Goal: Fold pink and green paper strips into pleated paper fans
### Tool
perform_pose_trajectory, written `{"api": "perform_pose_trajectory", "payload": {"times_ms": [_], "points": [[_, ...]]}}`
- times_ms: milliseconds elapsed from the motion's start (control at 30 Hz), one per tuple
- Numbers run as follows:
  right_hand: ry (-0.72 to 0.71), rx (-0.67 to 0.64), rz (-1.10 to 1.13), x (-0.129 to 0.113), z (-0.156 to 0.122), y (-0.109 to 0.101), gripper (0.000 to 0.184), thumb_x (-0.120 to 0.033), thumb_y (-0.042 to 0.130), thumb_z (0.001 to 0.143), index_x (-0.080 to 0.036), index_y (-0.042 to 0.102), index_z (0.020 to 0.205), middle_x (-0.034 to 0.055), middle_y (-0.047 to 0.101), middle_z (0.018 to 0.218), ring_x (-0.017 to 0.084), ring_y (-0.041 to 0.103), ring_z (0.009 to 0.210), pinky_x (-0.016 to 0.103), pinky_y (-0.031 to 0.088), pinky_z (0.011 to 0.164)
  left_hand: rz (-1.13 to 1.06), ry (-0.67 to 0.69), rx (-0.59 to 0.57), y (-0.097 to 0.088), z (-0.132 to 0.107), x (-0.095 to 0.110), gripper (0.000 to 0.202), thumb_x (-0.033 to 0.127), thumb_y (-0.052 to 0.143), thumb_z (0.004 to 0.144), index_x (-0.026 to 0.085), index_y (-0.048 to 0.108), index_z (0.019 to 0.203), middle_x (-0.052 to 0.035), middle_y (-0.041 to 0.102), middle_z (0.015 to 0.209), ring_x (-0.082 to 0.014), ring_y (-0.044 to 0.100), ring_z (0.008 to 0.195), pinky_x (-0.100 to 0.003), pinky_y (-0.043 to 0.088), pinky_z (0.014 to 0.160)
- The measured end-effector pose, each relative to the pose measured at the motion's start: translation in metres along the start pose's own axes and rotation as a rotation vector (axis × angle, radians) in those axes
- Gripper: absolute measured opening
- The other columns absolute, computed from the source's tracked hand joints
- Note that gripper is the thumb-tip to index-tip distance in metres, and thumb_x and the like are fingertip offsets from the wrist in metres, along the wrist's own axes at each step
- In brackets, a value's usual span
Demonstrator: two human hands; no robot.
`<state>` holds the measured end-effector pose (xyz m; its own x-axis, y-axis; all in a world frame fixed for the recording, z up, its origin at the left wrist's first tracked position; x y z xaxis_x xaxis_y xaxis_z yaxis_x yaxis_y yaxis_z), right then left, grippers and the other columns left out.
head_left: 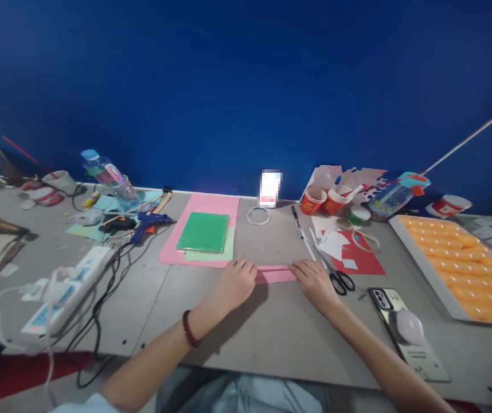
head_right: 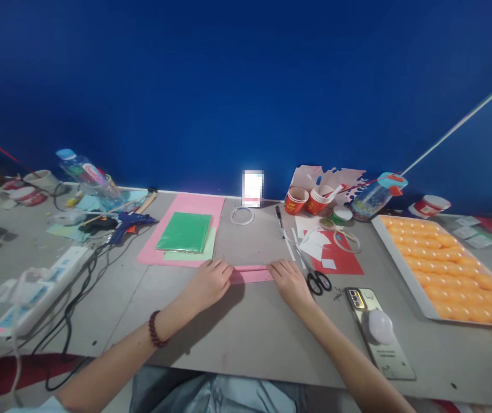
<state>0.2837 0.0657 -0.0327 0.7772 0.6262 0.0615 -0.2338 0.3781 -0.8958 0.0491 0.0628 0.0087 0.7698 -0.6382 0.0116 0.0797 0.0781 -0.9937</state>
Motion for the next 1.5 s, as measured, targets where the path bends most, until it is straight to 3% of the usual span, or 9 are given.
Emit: {"api": "perform_pose_trajectory", "payload": {"times_ms": [133,333,567,767,967,1167,1300,1400,1500], "points": [[-0.018,0.007,0.008,0.003,0.000,0.001,0.024,-0.012,0.046,0.089,-0.016,0.065,0.103,0.0103,0.065,0.095,0.020,0.053,0.090,0.032,0.041,0.078,-0.194,-0.004,0.104,-0.009,0.031,0.004,0.012,0.020,0.050,0.088,0.018,0.060,0.094,-0.0051,0.058,0.093,-0.0197,0.052,0.092,-0.032,0.041,0.079],[0.087,0.053,0.010,-0.001,0.004,-0.004,0.022,-0.017,0.046,0.091,-0.020,0.068,0.095,0.0062,0.063,0.079,0.017,0.055,0.076,0.028,0.041,0.071,-0.303,0.014,0.014,0.016,0.057,0.018,0.017,0.031,0.056,0.086,0.016,0.064,0.088,-0.0051,0.059,0.085,-0.0193,0.055,0.085,-0.030,0.042,0.072],[0.563,0.060,0.306,0.007,0.005,-0.007,0.035,-0.044,0.048,0.088,-0.018,0.064,0.069,0.0022,0.062,0.062,0.013,0.056,0.056,0.022,0.037,0.052,-0.370,-0.116,-0.037,0.015,0.053,0.021,0.015,0.018,0.049,0.087,0.018,0.065,0.090,-0.0041,0.058,0.086,-0.0149,0.058,0.075,-0.027,0.038,0.061],[0.969,-0.094,0.880,0.011,0.011,-0.010,0.048,-0.060,0.052,0.078,-0.016,0.064,0.064,0.0015,0.060,0.051,0.010,0.047,0.039,0.021,0.033,0.039,-0.343,-0.173,0.073,0.002,0.045,0.031,0.020,0.026,0.044,0.092,0.018,0.061,0.084,-0.0020,0.056,0.086,-0.0122,0.055,0.063,-0.027,0.034,0.054],[1.155,0.058,1.400,0.003,0.034,-0.017,0.042,-0.056,0.066,0.069,-0.016,0.057,0.081,-0.0050,0.053,0.044,0.004,0.032,0.029,0.016,0.014,0.030,-0.311,-0.142,0.318,-0.007,0.040,0.035,0.021,0.016,0.039,0.093,0.019,0.059,0.099,-0.0031,0.058,0.088,-0.0147,0.057,0.071,-0.027,0.040,0.061],[1.040,0.332,1.500,-0.007,0.058,-0.036,0.036,-0.045,0.071,0.067,-0.017,0.054,0.083,-0.0055,0.053,0.047,0.004,0.037,0.035,0.014,0.023,0.032,-0.522,-0.137,0.537,-0.023,0.035,0.024,0.025,0.028,0.050,0.089,0.018,0.057,0.110,-0.0086,0.060,0.100,-0.0200,0.058,0.094,-0.032,0.047,0.080],[0.848,0.414,1.270,-0.019,0.071,-0.059,0.024,-0.038,0.067,0.073,-0.018,0.059,0.082,-0.0037,0.055,0.054,0.006,0.043,0.040,0.017,0.033,0.035,-0.774,-0.105,0.709,-0.039,0.032,0.013,0.036,0.028,0.049,0.090,0.020,0.051,0.125,-0.0111,0.057,0.119,-0.0211,0.053,0.112,-0.037,0.044,0.095],[0.609,0.479,1.036,-0.027,0.081,-0.080,0.013,-0.027,0.065,0.076,-0.019,0.062,0.085,0.0031,0.064,0.076,0.010,0.055,0.055,0.022,0.046,0.049,-0.862,-0.034,0.774,-0.053,0.032,0.010,0.037,0.027,0.052,0.089,0.021,0.053,0.126,-0.0107,0.059,0.121,-0.0212,0.054,0.113,-0.038,0.044,0.096],[0.393,0.474,0.877,-0.033,0.092,-0.093,0.009,-0.018,0.060,0.079,-0.021,0.064,0.086,0.0030,0.066,0.082,0.011,0.058,0.064,0.023,0.048,0.055,-0.912,-0.020,0.852,-0.062,0.031,0.008,0.035,0.024,0.056,0.087,0.023,0.057,0.122,-0.0096,0.062,0.119,-0.0205,0.056,0.111,-0.036,0.045,0.095]]}}
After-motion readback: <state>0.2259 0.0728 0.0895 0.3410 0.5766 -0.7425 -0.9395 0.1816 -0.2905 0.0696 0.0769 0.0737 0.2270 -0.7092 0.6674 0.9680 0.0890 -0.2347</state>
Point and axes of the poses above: each hand's wrist, its own z-axis towards the middle knuckle, its own y-axis out of the palm, x = y × z, the point moved 2 cm from there along z, towards the middle knuckle
